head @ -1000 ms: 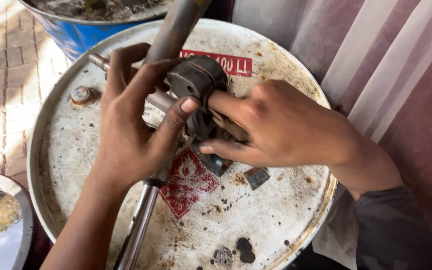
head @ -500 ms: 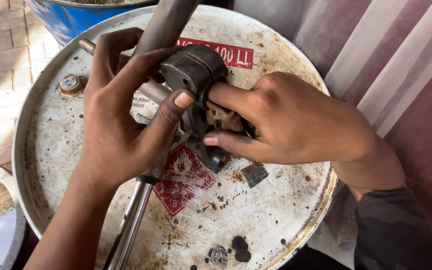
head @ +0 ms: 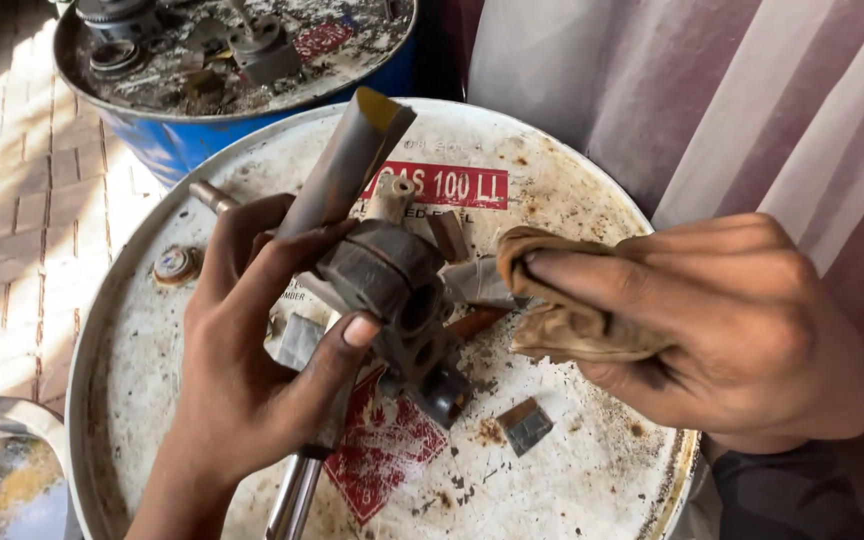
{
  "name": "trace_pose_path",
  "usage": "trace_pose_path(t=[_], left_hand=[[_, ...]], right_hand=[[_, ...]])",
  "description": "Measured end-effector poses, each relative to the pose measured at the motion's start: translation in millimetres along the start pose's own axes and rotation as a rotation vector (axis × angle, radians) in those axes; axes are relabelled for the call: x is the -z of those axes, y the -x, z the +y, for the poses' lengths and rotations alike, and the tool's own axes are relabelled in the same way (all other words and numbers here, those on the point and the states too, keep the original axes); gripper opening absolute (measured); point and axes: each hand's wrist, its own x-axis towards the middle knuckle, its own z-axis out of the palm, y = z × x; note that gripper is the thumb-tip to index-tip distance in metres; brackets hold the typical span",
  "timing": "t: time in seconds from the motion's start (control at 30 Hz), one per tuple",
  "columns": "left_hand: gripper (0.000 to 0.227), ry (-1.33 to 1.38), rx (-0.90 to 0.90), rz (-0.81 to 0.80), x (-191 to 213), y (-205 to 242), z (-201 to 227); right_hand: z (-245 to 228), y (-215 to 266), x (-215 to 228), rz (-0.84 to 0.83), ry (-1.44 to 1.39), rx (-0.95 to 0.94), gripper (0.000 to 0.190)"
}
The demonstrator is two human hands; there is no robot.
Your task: Cleaning a metal bracket using an abrasive tool and a cloth on top of a barrel workbench.
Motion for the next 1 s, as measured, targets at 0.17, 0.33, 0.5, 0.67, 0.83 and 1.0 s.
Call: trace_pose_path(t=[0.17, 0.33, 0.5, 0.67, 0.83, 1.0], left_hand=[[0.052, -0.01, 0.0, 0.002, -3, 1, -4], [0.052, -0.005, 0.014, 0.012, 0, -1, -3], [0.058, 0.059, -0.095, 0.01, -4, 0, -17], [0.054, 0.011, -0.111, 0.009, 1, 2, -8], [0.047, 0.001, -0.14, 0.023, 1, 4, -5], [0.055, 0.02, -0.092, 0.008, 3, 2, -5]], right_hand=[[0, -1, -10, 0.0, 0.022, 0.089, 0.041], [-14, -20, -34, -0.236, 0.149, 0.04, 0.063], [-21, -46, -55, -0.436, 0.266, -0.047, 0.032], [-15, -47, -57, -0.512, 0.055, -0.086, 0.023], [-15, -46, -45, -0.494, -0.596, -0.172, 0.017], [-23, -38, -22, -0.383, -0.63, -0.082, 0.051]])
